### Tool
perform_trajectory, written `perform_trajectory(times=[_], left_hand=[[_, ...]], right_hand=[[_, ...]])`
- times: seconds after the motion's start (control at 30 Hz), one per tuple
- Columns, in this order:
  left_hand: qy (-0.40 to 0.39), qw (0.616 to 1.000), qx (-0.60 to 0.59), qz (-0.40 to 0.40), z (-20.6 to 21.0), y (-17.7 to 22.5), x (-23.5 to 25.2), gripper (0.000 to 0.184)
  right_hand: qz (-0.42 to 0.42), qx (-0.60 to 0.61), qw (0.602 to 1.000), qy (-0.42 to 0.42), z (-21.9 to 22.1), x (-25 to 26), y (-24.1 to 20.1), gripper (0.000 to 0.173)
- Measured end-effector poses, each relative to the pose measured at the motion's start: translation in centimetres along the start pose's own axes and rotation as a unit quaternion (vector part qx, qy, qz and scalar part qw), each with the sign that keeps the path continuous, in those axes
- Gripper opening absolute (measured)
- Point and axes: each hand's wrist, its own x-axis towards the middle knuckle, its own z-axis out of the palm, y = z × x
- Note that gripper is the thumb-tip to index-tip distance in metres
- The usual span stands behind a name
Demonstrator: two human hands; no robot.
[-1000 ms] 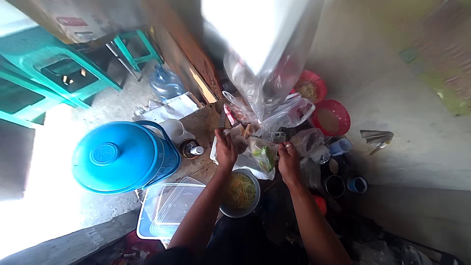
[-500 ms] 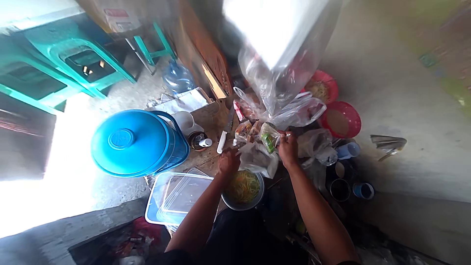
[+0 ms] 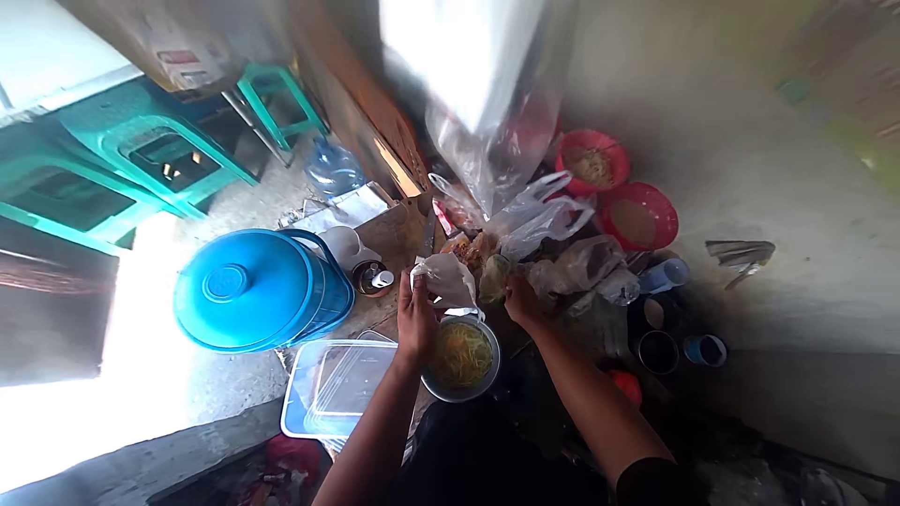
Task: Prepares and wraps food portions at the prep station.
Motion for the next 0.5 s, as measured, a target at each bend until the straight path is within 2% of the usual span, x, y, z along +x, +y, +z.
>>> perform_trajectory(times=[0.07, 0.1, 0.17, 0.2, 0.23, 0.27, 0.33, 0.37, 0.43, 0.5], left_hand=[[-0.025, 0.999, -0.018, 0.018, 0.5, 1.1, -0.7, 0.034], [-0.043, 0.998, -0.017, 0.030, 0.7, 1.8, -1.2, 0.035], [-0.078, 0.996, -0.005, 0.053, 1.0, 3.0, -2.6, 0.037], [-0.094, 0.994, 0.005, 0.061, 1.1, 3.5, -3.4, 0.037], [-0.112, 0.991, 0.011, 0.066, 1.3, 4.1, -4.6, 0.035], [-0.135, 0.988, 0.013, 0.069, 1.5, 4.7, -5.9, 0.032], [-0.208, 0.976, 0.002, 0.064, 2.1, 6.2, -8.6, 0.027], [-0.256, 0.965, 0.009, 0.059, 2.3, 6.8, -9.8, 0.028], [-0.333, 0.940, 0.041, 0.057, 2.5, 7.3, -11.4, 0.033], [-0.318, 0.946, 0.053, 0.041, 3.0, 6.5, -12.7, 0.036]], right_hand=[[-0.007, 0.004, 1.000, 0.007, -0.6, -1.1, -0.7, 0.035], [-0.035, 0.027, 0.998, 0.049, -1.2, -2.3, -1.5, 0.034], [-0.163, 0.091, 0.966, 0.177, -2.4, -5.2, -3.4, 0.023], [-0.235, 0.125, 0.940, 0.214, -3.3, -6.7, -4.4, 0.019], [-0.282, 0.144, 0.927, 0.202, -4.3, -8.3, -5.5, 0.018], [-0.289, 0.135, 0.937, 0.143, -5.8, -10.3, -6.7, 0.018], [-0.214, 0.044, 0.974, -0.056, -9.3, -14.0, -8.9, 0.026], [-0.179, 0.000, 0.977, -0.120, -10.2, -15.4, -9.1, 0.033], [-0.118, -0.056, 0.972, -0.197, -10.7, -17.6, -8.3, 0.039], [-0.046, -0.093, 0.949, -0.298, -11.4, -18.6, -7.8, 0.044]])
